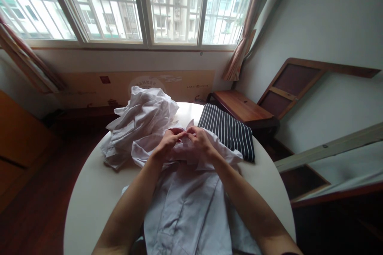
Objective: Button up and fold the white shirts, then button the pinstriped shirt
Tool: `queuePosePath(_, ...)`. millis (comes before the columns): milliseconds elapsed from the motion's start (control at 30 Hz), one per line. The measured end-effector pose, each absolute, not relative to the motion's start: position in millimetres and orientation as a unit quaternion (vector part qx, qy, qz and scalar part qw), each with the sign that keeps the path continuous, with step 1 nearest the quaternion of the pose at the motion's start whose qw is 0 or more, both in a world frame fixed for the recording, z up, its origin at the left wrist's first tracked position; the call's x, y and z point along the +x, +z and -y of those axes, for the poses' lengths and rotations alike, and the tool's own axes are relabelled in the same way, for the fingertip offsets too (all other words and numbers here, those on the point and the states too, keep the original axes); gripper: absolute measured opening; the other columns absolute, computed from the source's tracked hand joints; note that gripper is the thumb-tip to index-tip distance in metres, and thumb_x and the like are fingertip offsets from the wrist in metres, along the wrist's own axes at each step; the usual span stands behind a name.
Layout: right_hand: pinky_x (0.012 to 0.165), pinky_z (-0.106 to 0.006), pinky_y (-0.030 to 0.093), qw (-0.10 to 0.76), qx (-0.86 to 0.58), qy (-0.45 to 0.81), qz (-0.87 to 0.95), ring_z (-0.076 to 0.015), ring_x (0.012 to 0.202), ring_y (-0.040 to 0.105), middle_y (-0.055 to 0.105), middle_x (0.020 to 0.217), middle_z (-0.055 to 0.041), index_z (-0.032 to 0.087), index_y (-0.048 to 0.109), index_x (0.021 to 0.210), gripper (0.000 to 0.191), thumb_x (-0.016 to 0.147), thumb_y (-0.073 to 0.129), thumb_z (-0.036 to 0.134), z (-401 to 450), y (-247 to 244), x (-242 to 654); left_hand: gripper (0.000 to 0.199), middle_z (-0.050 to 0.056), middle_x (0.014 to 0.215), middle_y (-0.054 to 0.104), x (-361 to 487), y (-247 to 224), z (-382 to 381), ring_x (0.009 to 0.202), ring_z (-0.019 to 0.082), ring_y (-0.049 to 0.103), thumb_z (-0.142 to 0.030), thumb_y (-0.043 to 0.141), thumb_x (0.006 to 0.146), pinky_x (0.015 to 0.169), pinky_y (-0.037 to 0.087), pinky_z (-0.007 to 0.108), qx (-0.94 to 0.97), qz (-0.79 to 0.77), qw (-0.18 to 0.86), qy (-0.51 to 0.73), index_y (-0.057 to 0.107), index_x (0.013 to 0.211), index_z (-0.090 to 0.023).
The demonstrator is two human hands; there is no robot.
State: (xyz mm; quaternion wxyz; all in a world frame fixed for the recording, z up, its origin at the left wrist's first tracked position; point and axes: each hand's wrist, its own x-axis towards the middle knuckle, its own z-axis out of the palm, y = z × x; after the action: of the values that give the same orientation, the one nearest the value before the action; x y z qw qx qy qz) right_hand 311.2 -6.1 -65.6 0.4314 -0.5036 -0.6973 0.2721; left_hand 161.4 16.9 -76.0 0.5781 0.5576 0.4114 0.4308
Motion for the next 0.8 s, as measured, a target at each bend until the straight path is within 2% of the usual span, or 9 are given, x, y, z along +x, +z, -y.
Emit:
queuePosePath(233, 0.066, -0.026, 0.044, 0.432, -0.544, 0.226, 0.682, -0.0149, 0.069, 0.058, 0.066, 0.075, -0.0023, 0.018, 0.064, 0.078, 0.012, 0.08, 0.054, 0.025, 7.7, -61.5, 308.6, 0.019, 0.002, 0.063, 0.063, 170.4, -77.9, -17.9, 0.059, 0.012, 0.054, -0.032, 0.071, 0.063, 0.058, 0.041, 0.023, 0.595, -0.404, 0.453, 0.527, 0.065, 0.063, -0.014)
queuePosePath(467, 0.072, -0.029, 0.047, 0.477, -0.548, 0.264, 0.634, -0.0167, 0.074, 0.061, 0.069, 0.081, -0.0052, 0.018, 0.066, 0.079, 0.011, 0.077, 0.056, 0.022, 0.4, -69.5, 311.9, 0.014, 0.003, 0.07, 0.066, 183.4, -83.6, -7.4, 0.065, 0.015, 0.058, -0.032, 0.066, 0.071, 0.064, 0.043, 0.025, 0.616, -0.411, 0.342, 0.578, 0.068, 0.072, -0.017)
queuePosePath(533, 0.072, -0.028, 0.047, 0.495, -0.527, 0.307, 0.619, -0.0162, 0.075, 0.061, 0.068, 0.081, -0.005, 0.017, 0.066, 0.079, 0.013, 0.076, 0.055, 0.024, -2.0, -71.1, 312.4, 0.016, 0.004, 0.074, 0.067, 183.4, -85.6, -7.0, 0.068, 0.016, 0.059, -0.033, 0.065, 0.073, 0.067, 0.044, 0.026, 0.609, -0.397, 0.359, 0.585, 0.068, 0.075, -0.017)
queuePosePath(700, 0.064, -0.025, 0.046, 0.503, -0.469, 0.441, 0.577, -0.0127, 0.065, 0.057, 0.065, 0.073, -0.0019, 0.014, 0.062, 0.076, 0.017, 0.072, 0.058, 0.03, -2.2, -69.5, 311.5, 0.024, 0.005, 0.075, 0.066, 180.2, -89.1, -10.2, 0.066, 0.014, 0.059, -0.037, 0.062, 0.076, 0.062, 0.046, 0.025, 0.545, -0.348, 0.5, 0.576, 0.068, 0.081, -0.014)
queuePosePath(800, 0.062, -0.023, 0.044, 0.504, -0.447, 0.486, 0.556, -0.0113, 0.063, 0.056, 0.064, 0.074, -0.001, 0.014, 0.062, 0.079, 0.021, 0.071, 0.059, 0.032, 0.8, -67.1, 311.0, 0.022, 0.004, 0.076, 0.066, 179.5, -88.8, -10.2, 0.066, 0.013, 0.058, -0.032, 0.068, 0.07, 0.06, 0.045, 0.023, 0.553, -0.344, 0.493, 0.577, 0.067, 0.082, -0.015)
